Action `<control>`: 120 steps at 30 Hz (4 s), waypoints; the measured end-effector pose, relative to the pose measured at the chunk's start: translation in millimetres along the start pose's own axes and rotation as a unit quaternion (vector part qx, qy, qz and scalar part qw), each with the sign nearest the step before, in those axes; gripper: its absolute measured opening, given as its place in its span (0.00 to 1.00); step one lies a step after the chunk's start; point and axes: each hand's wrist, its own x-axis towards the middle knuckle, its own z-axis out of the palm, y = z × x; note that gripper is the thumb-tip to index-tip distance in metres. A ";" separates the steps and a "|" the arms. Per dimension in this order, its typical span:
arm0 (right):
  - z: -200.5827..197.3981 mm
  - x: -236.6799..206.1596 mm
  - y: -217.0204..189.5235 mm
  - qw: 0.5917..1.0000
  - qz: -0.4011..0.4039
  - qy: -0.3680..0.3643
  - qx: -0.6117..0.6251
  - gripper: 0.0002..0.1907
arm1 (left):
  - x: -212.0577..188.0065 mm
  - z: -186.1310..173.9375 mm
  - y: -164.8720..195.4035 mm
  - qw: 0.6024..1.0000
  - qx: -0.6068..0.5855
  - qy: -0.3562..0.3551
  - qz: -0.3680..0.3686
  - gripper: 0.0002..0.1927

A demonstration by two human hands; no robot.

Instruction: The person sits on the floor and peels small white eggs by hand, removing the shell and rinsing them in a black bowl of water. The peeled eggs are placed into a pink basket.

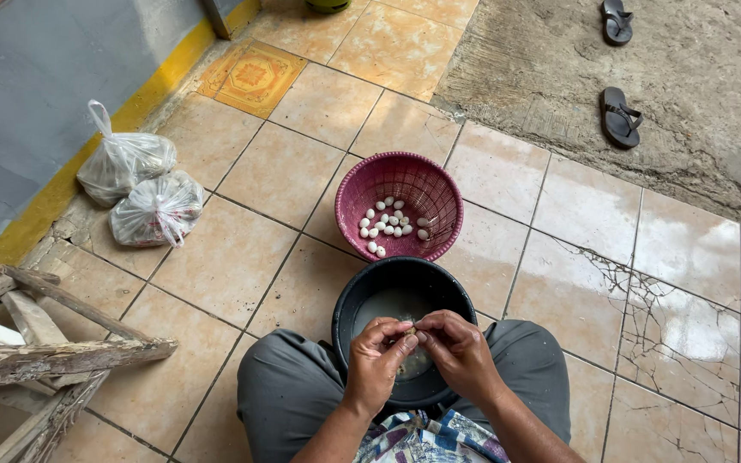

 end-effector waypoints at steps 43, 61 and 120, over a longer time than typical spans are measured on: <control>-23.7 12.0 -21.8 0.964 -0.150 -0.025 -0.220 0.08 | -7.5 10.6 -12.1 0.999 -0.042 -0.023 0.015 0.13; -33.1 14.9 -35.2 0.967 -0.145 -0.057 -0.200 0.07 | -4.8 9.4 -3.2 0.958 -0.239 -0.015 -0.157 0.13; -24.3 2.8 15.5 0.975 -0.092 0.023 -0.200 0.06 | -20.1 4.2 -10.0 0.942 -0.304 0.008 -0.145 0.13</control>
